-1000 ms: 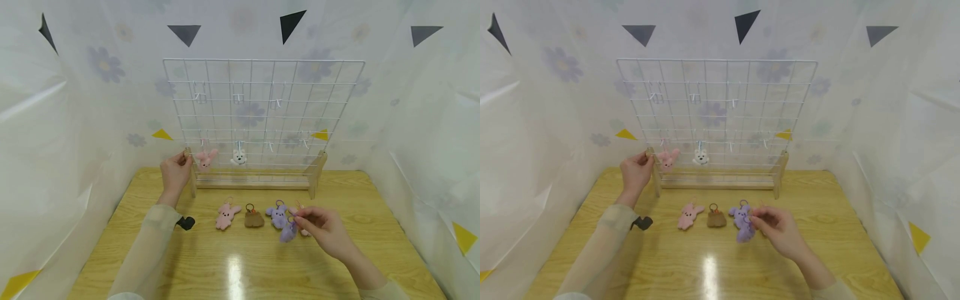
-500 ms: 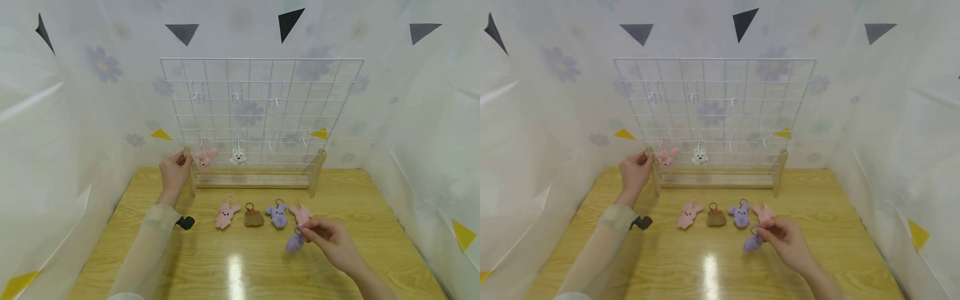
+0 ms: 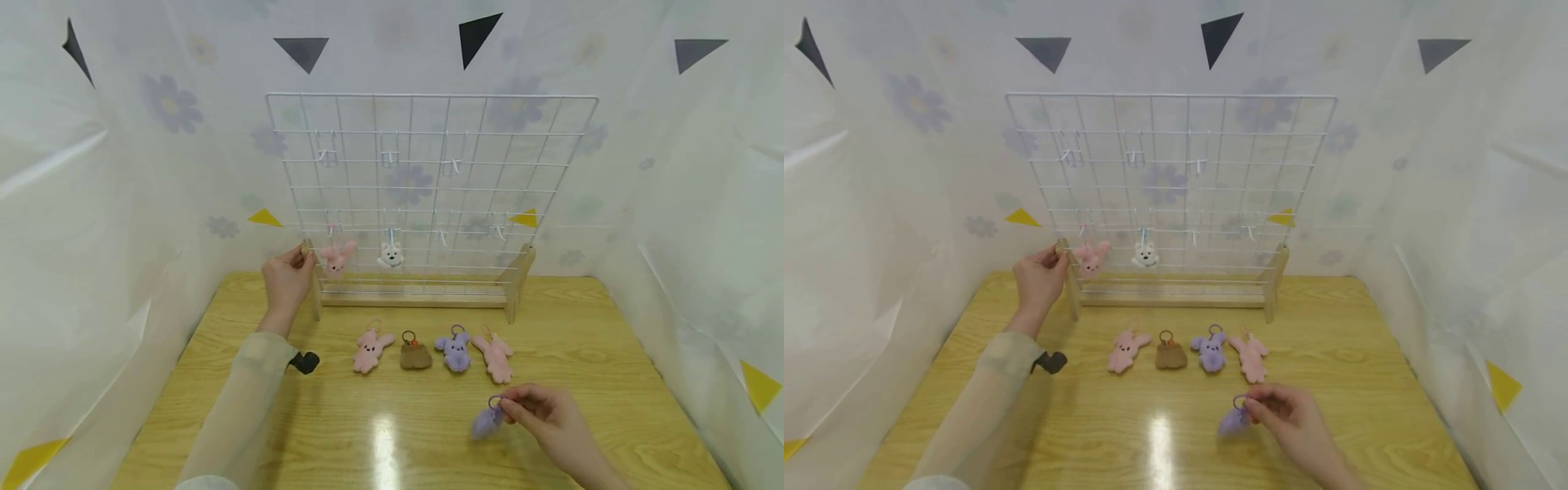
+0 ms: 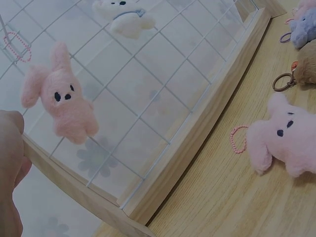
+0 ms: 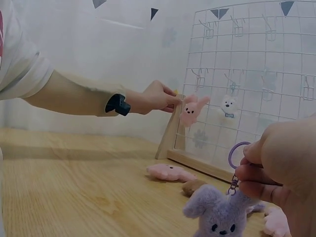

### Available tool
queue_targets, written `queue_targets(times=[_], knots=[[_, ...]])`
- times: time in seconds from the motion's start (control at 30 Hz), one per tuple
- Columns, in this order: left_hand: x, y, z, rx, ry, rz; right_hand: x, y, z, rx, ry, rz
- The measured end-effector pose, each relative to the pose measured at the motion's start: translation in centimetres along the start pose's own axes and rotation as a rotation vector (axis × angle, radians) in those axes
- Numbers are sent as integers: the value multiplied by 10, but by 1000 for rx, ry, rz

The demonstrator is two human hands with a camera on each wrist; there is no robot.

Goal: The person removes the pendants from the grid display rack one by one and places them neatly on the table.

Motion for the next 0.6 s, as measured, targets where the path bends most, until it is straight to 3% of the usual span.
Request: queue_targets(times=[0.13, 0.33, 0.5, 0.6], knots=[[0, 0, -1, 8, -8, -1, 0, 8, 4, -58, -10, 0], [-1, 1, -3, 14, -16, -2, -1, 12, 6, -47, -15, -10], [-1, 1, -2, 11, -16, 3, -2, 7, 12, -109, 7, 62], [0, 1, -1, 8, -9, 5, -4, 1, 13, -98, 15, 118]])
Point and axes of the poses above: each hand's wrist, its own y-axis away from the middle knuckle, its own x-axis out of the back of the hand, z = x × y, the point moved 6 cm from there along -y, towards the middle knuckle, and after that the axes turned 15 degrees about z, right-handed, at the moved point
